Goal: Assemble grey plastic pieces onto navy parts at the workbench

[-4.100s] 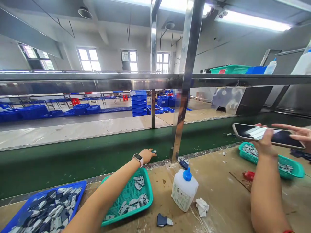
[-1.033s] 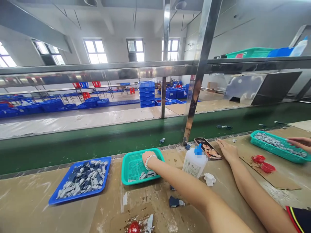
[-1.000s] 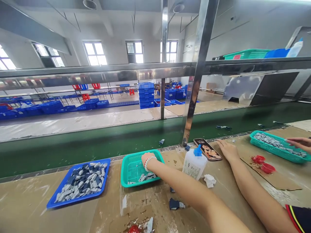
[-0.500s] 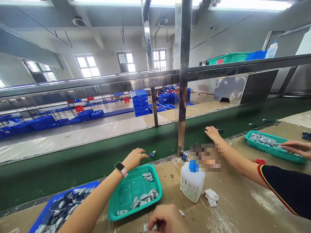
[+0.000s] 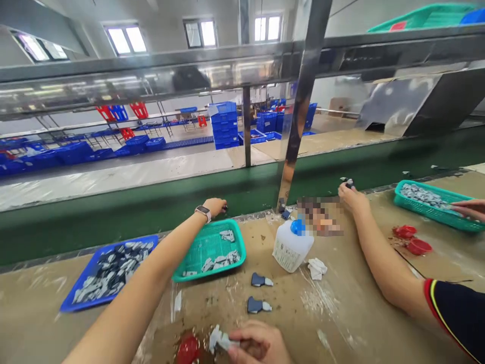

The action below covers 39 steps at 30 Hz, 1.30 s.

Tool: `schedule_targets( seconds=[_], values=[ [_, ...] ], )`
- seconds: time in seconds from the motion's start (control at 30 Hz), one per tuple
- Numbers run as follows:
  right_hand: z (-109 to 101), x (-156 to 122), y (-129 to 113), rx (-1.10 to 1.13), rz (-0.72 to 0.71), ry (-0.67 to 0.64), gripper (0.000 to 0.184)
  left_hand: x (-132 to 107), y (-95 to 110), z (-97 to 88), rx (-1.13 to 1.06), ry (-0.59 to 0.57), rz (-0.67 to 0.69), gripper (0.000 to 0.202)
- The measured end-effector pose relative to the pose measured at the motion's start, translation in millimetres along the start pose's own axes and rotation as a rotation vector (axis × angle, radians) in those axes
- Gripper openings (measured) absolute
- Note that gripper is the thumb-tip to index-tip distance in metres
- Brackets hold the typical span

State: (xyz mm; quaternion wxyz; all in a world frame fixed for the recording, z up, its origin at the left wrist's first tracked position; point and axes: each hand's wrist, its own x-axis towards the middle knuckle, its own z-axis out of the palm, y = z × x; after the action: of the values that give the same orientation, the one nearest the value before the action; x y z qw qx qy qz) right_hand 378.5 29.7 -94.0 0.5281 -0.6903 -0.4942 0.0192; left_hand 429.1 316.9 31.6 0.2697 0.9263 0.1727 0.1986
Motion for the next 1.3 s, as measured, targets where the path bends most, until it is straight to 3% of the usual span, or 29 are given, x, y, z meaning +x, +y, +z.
schedule_targets(
  seconds=[0.1, 0.2, 0.27, 0.4, 0.53, 0.63, 0.73, 0.83, 0.93, 1.03, 1.17, 1.3],
  values=[
    [3, -10, -8, 0.253, 0.083, -0.211, 0.01, -9, -20, -16.0, -0.029, 0.04, -0.044, 0.031],
    [8, -19, -21, 0.158, 0.14, -0.193, 0.012, -45, -37, -40.7, -0.07, 0.105, -0.066, 0.023],
    [14, -26, -29, 0.092, 0.098, -0.2, 0.016, -94, -38, -57.4, -0.121, 0.159, -0.09, 0.025],
    [31, -42, -36, 0.005, -0.058, -0.218, 0.019, -227, -18, -70.7, -0.259, 0.256, -0.199, 0.023],
    [45, -51, -38, -0.112, -0.133, -0.25, 0.023, -340, 6, -48.4, -0.513, 0.44, -0.507, 0.026],
    [49, -53, -38, -0.191, -0.149, -0.324, 0.033, -386, 19, -23.1, -0.709, 0.632, -0.741, 0.035],
    [46, -49, -37, -0.129, -0.096, -0.359, 0.037, -404, 29, -2.2, -0.853, 0.76, -0.85, 0.039],
    [39, -39, -33, 0.094, 0.114, -0.366, 0.028, -404, 35, 13.0, -0.957, 0.777, -0.879, 0.048],
    [32, -27, -32, 0.373, 0.373, -0.372, 0.025, -392, 40, 24.0, -0.933, 0.62, -0.881, 0.049],
    [25, -18, -39, 0.605, 0.487, -0.348, 0.022, -372, 49, 31.1, -0.874, 0.383, -0.774, 0.046],
    [14, -11, -59, 0.603, 0.337, -0.292, 0.012, -345, 63, 35.2, -0.901, 0.192, -0.55, 0.044],
    [5, -9, -77, 0.455, 0.097, -0.213, 0.018, -334, 70, 36.0, -0.941, 0.115, -0.478, 0.046]
  ],
)
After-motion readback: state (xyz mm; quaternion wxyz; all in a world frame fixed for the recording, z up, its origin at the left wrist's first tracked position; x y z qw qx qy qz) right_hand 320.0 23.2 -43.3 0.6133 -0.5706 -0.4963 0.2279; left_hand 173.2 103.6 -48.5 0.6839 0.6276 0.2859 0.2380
